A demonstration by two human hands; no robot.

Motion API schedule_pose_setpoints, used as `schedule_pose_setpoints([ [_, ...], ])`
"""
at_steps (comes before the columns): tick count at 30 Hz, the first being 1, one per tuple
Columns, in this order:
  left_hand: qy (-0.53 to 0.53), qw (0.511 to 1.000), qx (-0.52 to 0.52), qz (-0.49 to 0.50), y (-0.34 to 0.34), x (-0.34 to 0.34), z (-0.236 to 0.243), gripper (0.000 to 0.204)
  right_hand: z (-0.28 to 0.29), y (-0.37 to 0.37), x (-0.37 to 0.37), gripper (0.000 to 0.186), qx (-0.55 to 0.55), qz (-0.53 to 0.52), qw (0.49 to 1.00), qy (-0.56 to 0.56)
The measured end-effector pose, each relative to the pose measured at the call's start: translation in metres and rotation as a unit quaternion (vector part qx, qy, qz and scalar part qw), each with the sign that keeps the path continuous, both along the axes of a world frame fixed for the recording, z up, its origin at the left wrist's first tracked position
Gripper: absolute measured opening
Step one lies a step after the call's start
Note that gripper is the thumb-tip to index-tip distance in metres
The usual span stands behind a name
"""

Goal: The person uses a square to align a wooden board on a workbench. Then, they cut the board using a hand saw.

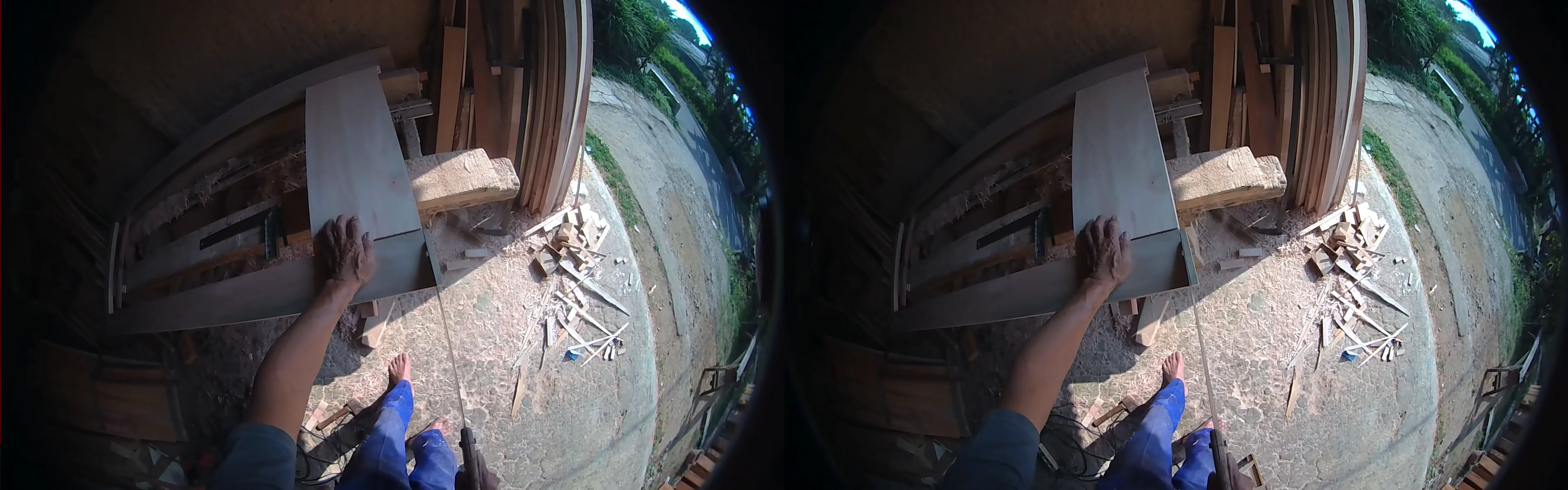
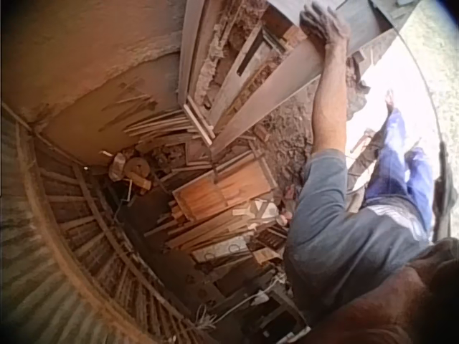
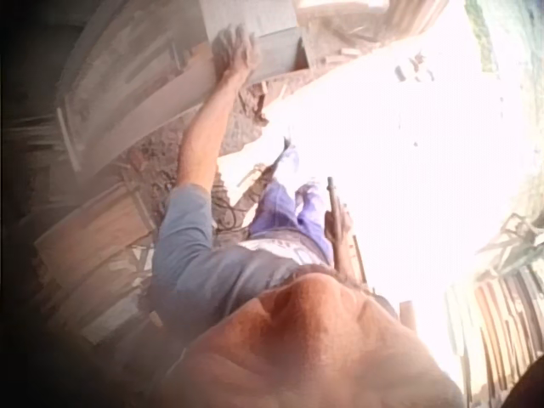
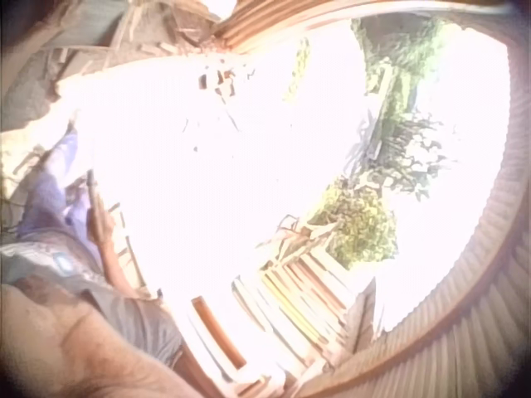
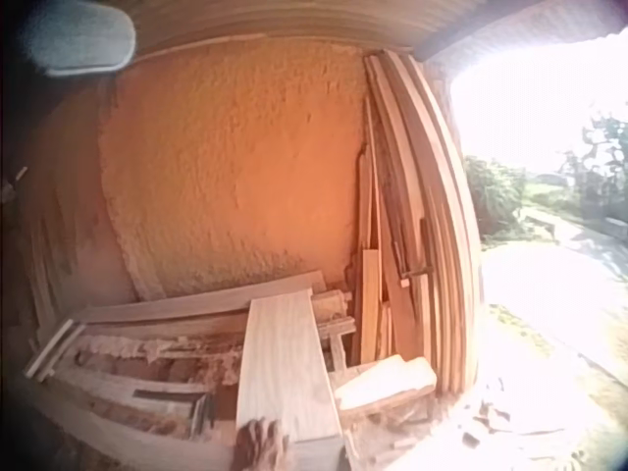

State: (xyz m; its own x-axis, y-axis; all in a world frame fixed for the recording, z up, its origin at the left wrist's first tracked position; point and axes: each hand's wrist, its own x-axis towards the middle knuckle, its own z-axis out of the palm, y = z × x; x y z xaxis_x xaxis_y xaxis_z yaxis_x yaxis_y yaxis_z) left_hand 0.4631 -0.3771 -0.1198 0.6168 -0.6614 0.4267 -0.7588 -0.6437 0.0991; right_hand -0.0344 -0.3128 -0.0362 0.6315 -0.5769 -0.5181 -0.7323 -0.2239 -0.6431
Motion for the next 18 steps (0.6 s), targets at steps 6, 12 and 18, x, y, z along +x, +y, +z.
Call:
schedule_pose_setpoints([
  [6, -0.020, 0.999, -0.022, -0.024, -0.019, -0.004, 0.009, 0.046, -0.044, -0.122, 0.192, 0.064, -0.112, -0.120, 0.929, -0.332],
  [12, -0.006, 1.000, -0.002, -0.005, -0.009, -0.004, 0.012, 0.043, -0.066, 0.004, -0.005, 0.067, -0.306, -0.011, 0.927, -0.215],
  [18, -0.026, 1.000, -0.010, -0.010, -0.011, -0.004, 0.009, 0.043, -0.071, -0.055, 0.085, 0.064, -0.285, -0.061, 0.904, -0.313],
])
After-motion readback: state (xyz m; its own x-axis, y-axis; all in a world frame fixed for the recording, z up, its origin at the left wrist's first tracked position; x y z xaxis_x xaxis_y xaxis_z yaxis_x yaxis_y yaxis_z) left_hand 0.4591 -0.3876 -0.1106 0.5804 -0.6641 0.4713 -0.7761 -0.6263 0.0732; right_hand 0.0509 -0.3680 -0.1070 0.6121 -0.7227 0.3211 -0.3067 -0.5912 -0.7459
